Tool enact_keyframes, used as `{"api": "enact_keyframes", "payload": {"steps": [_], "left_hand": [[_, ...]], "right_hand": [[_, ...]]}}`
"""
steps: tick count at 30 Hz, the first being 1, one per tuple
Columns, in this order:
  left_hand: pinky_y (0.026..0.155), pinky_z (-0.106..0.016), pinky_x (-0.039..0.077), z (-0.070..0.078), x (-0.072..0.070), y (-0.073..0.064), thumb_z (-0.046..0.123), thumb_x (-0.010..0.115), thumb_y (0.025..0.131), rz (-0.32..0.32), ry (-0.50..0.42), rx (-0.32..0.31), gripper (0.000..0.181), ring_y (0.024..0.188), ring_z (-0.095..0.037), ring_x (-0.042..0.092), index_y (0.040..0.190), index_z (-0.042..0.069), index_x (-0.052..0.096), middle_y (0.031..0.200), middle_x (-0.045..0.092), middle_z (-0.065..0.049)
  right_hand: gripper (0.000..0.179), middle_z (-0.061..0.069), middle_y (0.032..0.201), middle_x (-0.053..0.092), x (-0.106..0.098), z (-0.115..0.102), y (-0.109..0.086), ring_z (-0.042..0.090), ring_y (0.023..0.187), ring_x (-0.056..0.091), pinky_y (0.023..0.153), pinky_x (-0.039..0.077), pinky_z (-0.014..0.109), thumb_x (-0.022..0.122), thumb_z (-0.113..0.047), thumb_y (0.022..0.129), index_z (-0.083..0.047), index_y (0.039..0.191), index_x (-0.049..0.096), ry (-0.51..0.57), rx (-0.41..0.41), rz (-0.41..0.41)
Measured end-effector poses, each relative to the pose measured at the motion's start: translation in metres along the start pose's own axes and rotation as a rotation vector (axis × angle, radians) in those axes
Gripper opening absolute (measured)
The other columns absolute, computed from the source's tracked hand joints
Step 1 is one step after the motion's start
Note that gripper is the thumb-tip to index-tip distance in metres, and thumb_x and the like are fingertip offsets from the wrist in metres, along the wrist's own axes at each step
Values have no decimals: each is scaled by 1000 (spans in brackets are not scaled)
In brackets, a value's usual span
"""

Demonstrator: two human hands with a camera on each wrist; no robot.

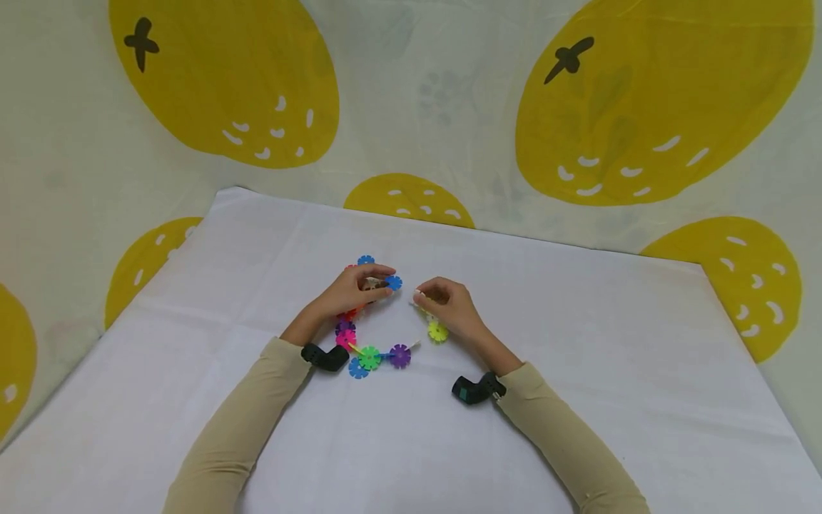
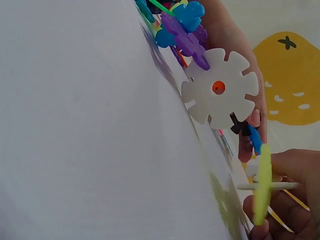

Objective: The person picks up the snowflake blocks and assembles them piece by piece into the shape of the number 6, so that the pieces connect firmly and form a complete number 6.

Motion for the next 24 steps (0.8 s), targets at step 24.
{"api": "enact_keyframes", "payload": {"steps": [24], "left_hand": [[65, -25, 47, -1, 3, 0, 24, 72, 90, -38, 12, 13, 41, 80, -22, 55, 128, 13, 65, 109, 66, -7]], "right_hand": [[21, 11, 101, 71, 7, -2, 8, 19, 83, 55, 74, 43, 26, 72, -20, 90, -3, 103, 74, 16, 8, 58]]}}
Point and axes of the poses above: each hand's wrist, its own y-axis towards the middle knuckle, its own x-axis out of the palm, z = x × y, the point moved 3 cm from there along y, towards the middle knuckle
